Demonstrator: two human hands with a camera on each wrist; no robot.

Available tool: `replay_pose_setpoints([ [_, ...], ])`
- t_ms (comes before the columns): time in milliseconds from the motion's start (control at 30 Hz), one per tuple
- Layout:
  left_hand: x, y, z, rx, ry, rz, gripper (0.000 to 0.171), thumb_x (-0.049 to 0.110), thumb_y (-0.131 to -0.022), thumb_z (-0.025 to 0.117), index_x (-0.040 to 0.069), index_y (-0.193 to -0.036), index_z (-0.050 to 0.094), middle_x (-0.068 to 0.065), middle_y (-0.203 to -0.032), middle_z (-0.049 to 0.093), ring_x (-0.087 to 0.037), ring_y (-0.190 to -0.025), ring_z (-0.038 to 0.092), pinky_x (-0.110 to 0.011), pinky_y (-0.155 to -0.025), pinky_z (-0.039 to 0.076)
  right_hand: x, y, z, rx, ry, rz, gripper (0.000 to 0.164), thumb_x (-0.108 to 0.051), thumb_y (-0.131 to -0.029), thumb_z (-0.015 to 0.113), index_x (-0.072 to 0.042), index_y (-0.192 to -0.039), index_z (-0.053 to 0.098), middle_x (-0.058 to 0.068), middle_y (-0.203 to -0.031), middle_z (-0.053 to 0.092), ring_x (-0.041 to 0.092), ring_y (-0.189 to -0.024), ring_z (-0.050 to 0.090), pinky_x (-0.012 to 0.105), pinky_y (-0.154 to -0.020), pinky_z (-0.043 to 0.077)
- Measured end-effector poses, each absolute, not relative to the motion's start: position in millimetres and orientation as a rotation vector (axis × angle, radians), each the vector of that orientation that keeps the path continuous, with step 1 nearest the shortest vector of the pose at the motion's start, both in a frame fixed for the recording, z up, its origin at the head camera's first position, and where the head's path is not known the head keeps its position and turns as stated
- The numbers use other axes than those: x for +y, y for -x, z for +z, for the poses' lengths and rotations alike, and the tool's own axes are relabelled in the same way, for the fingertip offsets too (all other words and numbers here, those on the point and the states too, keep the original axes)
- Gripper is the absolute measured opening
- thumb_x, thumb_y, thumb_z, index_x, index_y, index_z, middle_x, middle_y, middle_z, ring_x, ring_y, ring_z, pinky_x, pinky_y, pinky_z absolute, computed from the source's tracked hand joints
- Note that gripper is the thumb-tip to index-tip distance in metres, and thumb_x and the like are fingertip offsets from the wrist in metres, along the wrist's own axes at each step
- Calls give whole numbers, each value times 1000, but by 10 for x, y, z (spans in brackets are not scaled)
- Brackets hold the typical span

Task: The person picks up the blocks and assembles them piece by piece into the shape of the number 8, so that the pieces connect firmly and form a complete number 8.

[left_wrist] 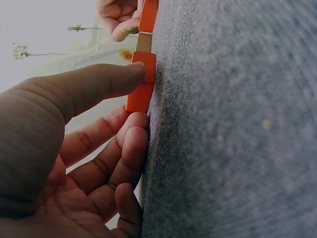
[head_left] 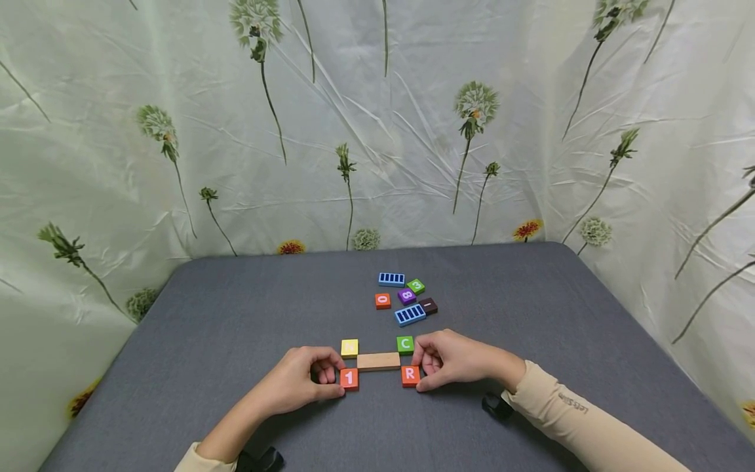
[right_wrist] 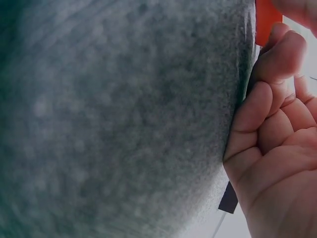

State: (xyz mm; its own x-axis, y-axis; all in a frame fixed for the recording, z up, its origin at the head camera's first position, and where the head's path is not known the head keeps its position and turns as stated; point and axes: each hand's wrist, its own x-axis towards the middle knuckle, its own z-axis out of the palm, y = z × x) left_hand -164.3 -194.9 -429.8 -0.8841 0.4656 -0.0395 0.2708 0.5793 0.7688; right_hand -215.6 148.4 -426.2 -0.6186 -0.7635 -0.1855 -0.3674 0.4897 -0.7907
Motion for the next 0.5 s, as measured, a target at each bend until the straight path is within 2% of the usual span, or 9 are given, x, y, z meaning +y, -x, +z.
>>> replay_pose_setpoints([
  [500, -1947, 1631, -4288, 2581, -608, 1188, 28, 18, -82, 94, 16, -101, 74, 6, -81, 63, -4, -72, 57, -22, -65, 46, 1460, 2141, -4226, 2217, 913, -985, 29, -22, -90, 87, -12, -106, 65, -11, -79, 60, 0, -68, 52, 17, -62, 41],
])
